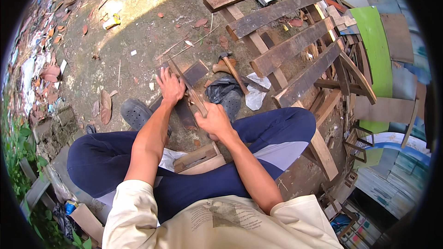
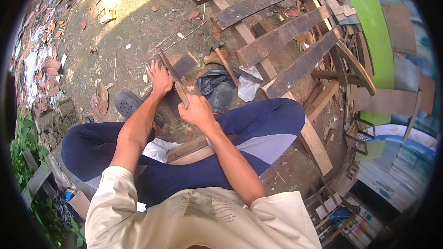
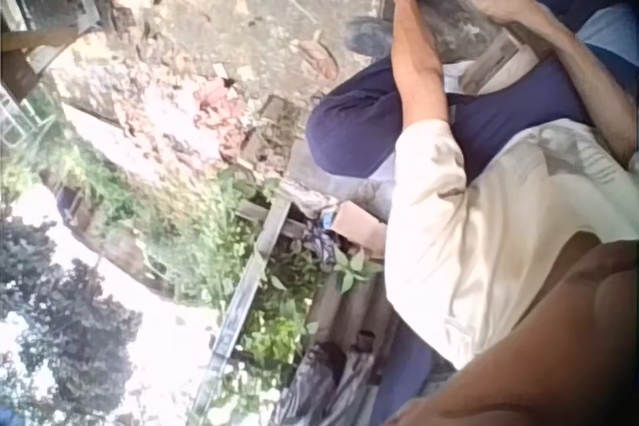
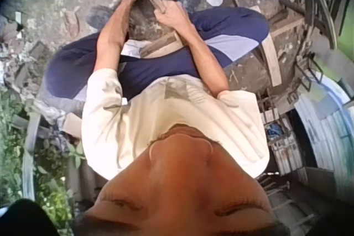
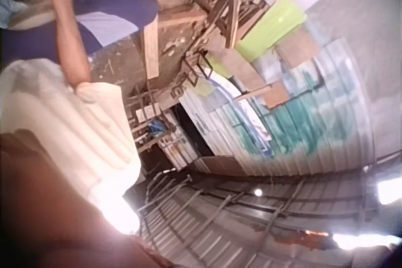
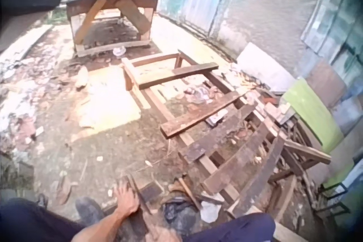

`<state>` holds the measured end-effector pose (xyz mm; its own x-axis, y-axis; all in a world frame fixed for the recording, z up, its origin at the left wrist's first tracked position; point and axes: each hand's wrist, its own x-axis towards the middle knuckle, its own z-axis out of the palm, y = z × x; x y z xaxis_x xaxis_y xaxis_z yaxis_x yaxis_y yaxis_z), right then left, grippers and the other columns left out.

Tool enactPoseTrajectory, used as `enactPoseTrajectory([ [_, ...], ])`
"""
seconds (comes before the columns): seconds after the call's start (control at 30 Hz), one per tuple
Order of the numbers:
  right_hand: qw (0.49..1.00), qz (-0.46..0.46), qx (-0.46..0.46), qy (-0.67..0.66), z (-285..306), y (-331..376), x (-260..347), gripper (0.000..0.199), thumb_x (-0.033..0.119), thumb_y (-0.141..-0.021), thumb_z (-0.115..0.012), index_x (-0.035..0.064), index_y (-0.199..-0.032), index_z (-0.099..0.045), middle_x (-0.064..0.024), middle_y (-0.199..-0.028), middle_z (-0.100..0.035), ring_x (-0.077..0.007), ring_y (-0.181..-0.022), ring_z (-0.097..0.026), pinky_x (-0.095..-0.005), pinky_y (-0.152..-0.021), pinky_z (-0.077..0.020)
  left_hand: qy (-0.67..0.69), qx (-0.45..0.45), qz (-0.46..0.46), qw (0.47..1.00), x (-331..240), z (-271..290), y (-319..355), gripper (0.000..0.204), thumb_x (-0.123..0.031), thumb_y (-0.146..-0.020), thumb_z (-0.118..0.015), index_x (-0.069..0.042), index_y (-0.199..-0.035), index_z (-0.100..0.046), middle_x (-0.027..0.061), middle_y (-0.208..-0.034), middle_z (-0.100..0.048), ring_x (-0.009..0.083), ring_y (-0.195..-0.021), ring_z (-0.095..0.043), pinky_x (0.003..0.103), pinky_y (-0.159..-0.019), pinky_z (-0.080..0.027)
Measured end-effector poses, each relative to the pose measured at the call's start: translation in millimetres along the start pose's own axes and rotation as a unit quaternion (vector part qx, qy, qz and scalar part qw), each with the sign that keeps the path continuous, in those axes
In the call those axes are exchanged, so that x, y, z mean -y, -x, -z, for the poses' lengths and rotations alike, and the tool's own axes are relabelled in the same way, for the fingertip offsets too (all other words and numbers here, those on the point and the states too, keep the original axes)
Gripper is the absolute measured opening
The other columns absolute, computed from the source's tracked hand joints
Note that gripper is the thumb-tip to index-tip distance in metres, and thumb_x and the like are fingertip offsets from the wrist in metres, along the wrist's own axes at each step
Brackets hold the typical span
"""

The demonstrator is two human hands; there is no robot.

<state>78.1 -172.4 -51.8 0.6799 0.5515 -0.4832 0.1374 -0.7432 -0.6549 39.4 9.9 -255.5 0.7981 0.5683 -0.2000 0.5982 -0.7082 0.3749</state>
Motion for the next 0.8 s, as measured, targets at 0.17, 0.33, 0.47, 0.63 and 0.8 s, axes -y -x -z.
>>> enactPoseTrajectory([
  [0.17, 0.999, 0.025, 0.011, -0.031, 30, 93, -11, 0.031, 0.025, -0.085, -0.07, -0.0023, -0.099, -0.069, -0.0305, -0.081, -0.069, -0.0502, -0.081, -0.07, -0.0556, -0.077, -0.0565, -0.003, 0.007, 0.02, 1.0, 5, 2, 4, 0.054, -0.039, -0.101, -0.052, 0.009, -0.121, -0.067, 0.0248, -0.161, -0.037, 0.0413, -0.157, -0.018, 0.065, -0.126, -0.009],
  [0.33, 0.999, 0.045, -0.001, -0.019, 31, 59, 8, 0.028, 0.025, -0.085, -0.071, -0.0001, -0.097, -0.069, -0.0294, -0.083, -0.07, -0.0495, -0.084, -0.07, -0.0556, -0.078, -0.0559, 0.017, 0.004, 0.038, 0.999, 5, 8, -4, 0.055, -0.042, -0.104, -0.049, 0.005, -0.127, -0.065, 0.0252, -0.163, -0.033, 0.0414, -0.158, -0.016, 0.064, -0.126, -0.006],
  [0.47, 1.0, 0.002, 0.0, -0.001, 0, -14, -7, 0.029, 0.027, -0.086, -0.07, -0.0011, -0.092, -0.068, -0.0302, -0.084, -0.07, -0.0514, -0.085, -0.069, -0.0551, -0.079, -0.0553, 0.061, 0.009, 0.103, 0.993, -14, 14, 24, 0.068, -0.051, -0.105, -0.045, -0.001, -0.15, -0.047, 0.0253, -0.168, -0.025, 0.0415, -0.16, -0.01, 0.064, -0.126, -0.003],
  [0.63, 0.998, -0.002, -0.059, -0.037, 13, 44, -4, 0.031, 0.023, -0.091, -0.071, 0.0004, -0.11, -0.064, -0.0257, -0.083, -0.073, -0.0457, -0.081, -0.073, -0.0477, -0.074, -0.0554, 0.06, 0.122, 0.172, 0.976, 1, 11, 57, 0.105, -0.074, -0.094, -0.051, -0.006, -0.166, -0.016, 0.0243, -0.173, -0.008, 0.0414, -0.161, 0.0, 0.066, -0.125, 0.002],
  [0.8, 0.995, 0.002, -0.051, -0.084, 43, 93, 24, 0.053, 0.018, -0.095, -0.07, 0.0066, -0.144, -0.055, -0.0244, -0.097, -0.077, -0.0417, -0.091, -0.076, -0.0431, -0.08, -0.0581, 0.074, 0.227, 0.182, 0.954, 13, 22, 30, 0.131, -0.085, -0.078, -0.064, -0.01, -0.168, -0.003, 0.025, -0.173, -0.002, 0.0434, -0.16, 0.005, 0.07, -0.123, 0.003],
])
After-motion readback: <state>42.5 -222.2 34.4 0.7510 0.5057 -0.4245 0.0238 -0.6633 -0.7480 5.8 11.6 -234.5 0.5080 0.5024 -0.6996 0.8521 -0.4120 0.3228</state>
